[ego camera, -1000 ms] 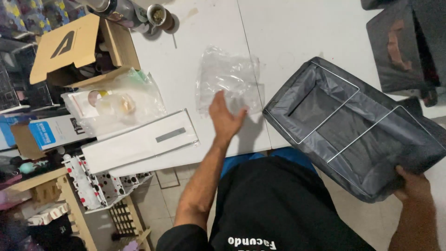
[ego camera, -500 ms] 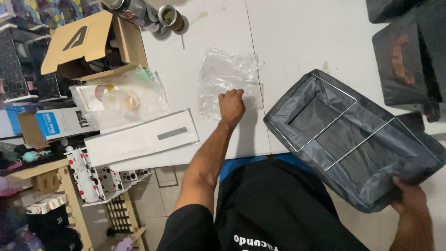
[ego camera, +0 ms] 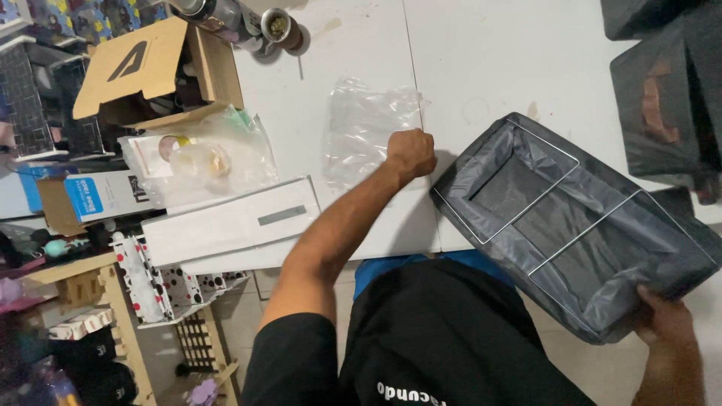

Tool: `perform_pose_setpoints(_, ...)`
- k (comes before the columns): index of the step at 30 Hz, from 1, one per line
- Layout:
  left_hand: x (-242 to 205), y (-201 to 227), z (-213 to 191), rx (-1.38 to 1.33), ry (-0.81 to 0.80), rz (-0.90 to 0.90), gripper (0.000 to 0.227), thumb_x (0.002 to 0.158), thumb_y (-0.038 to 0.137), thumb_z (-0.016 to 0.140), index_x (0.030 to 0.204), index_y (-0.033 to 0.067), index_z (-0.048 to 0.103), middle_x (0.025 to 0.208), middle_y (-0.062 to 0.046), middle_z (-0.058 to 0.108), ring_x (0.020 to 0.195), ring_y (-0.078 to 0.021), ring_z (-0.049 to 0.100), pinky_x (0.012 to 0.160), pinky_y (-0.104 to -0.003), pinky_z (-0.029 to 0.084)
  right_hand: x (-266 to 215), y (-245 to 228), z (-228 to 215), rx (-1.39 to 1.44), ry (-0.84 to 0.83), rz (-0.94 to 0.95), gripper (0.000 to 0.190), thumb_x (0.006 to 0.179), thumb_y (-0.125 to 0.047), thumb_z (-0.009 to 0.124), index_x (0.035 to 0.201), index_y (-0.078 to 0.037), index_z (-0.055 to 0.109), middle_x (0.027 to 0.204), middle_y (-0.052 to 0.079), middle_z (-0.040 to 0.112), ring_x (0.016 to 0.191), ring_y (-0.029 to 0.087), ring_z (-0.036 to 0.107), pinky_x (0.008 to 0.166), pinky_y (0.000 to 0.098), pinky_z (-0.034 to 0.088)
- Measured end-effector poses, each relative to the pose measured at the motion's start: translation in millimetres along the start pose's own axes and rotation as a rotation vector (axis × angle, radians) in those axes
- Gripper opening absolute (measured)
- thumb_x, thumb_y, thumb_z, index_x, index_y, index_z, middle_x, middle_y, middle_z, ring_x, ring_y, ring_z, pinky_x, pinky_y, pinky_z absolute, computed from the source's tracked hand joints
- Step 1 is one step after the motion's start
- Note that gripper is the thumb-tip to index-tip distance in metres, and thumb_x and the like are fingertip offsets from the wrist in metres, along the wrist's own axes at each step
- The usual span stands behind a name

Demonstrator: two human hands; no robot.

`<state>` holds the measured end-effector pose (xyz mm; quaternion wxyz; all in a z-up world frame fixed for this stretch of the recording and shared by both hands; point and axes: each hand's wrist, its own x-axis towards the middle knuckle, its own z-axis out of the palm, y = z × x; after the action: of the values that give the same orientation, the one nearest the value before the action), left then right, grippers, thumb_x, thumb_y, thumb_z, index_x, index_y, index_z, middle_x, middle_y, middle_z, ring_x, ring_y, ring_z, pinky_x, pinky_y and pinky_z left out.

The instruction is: Unpacking and unfolding a collapsible fabric shelf organizer and placing it into a storage bin.

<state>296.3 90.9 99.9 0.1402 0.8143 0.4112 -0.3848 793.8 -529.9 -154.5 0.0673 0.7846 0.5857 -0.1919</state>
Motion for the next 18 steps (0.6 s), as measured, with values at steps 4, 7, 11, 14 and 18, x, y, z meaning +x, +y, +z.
perform_pose_setpoints(4, -91.8, -59.5, -46.1, -0.524, 0.316, 0.013, 0.029, 0.083, 0.038, 0.064, 0.078, 0.0090, 0.066, 0.084, -0.013, 0.072, 0.079, -0.0393, 0.067, 0.065, -0.048, 0.050, -12.0, -112.8, -51.6, 0.630, -0.006, 0.532, 0.093, 0.065, -0.038, 0.074, 0.153, -0.039, 0.046, 0.158, 0.000, 0.054, 0.133, 0.019, 0.059, 0.108, 0.0312, 0.046)
perform_pose_setpoints(7, -140.3, -124.5, -48.3, -0.737, 0.431, -0.039, 0.013, 0.078, 0.027, 0.072, 0.079, 0.0150, 0.068, 0.074, -0.005, 0.071, 0.072, -0.0250, 0.063, 0.064, -0.040, 0.047, 19.4, -157.5, -131.8, 1.481, 0.101, 0.868, 0.061, 0.098, -0.011, 0.059, 0.155, -0.026, 0.041, 0.152, -0.006, 0.051, 0.132, 0.012, 0.050, 0.110, 0.0415, 0.036)
perform_pose_setpoints(11, -151.2, -216.2, -18.7, -0.834, 0.508, -0.252, 0.011, 0.076, 0.007, 0.062, 0.082, 0.0143, 0.068, 0.074, -0.001, 0.071, 0.065, -0.0158, 0.060, 0.063, -0.031, 0.047, 26.4, -177.4, -150.3, 1.348, 0.186, 1.127, 0.053, 0.097, -0.011, 0.071, 0.146, -0.018, 0.051, 0.145, 0.008, 0.057, 0.127, 0.029, 0.055, 0.103, 0.0554, 0.037)
perform_pose_setpoints(14, -103.6, -278.2, 39.5, -0.797, 0.596, -0.361, 0.032, 0.079, 0.017, 0.062, 0.108, 0.0102, 0.072, 0.101, -0.003, 0.075, 0.090, -0.0221, 0.069, 0.074, -0.038, 0.054, -6.5, -43.2, -7.7, -0.059, -0.155, 0.504, 0.100, 0.057, -0.033, 0.100, 0.150, -0.037, 0.061, 0.165, 0.011, 0.049, 0.141, 0.031, 0.054, 0.118, 0.0323, 0.039)
perform_pose_setpoints(18, -63.0, -272.6, 83.9, -0.549, 0.738, -0.421, 0.066, 0.083, 0.027, 0.080, 0.139, 0.0028, 0.055, 0.152, -0.028, 0.041, 0.132, -0.0464, 0.047, 0.102, -0.057, 0.044, 8.5, -175.7, -143.1, 1.369, -0.029, 0.990, 0.049, 0.115, -0.016, 0.032, 0.163, -0.019, 0.020, 0.168, 0.011, 0.025, 0.152, 0.037, 0.027, 0.123, 0.0607, 0.022)
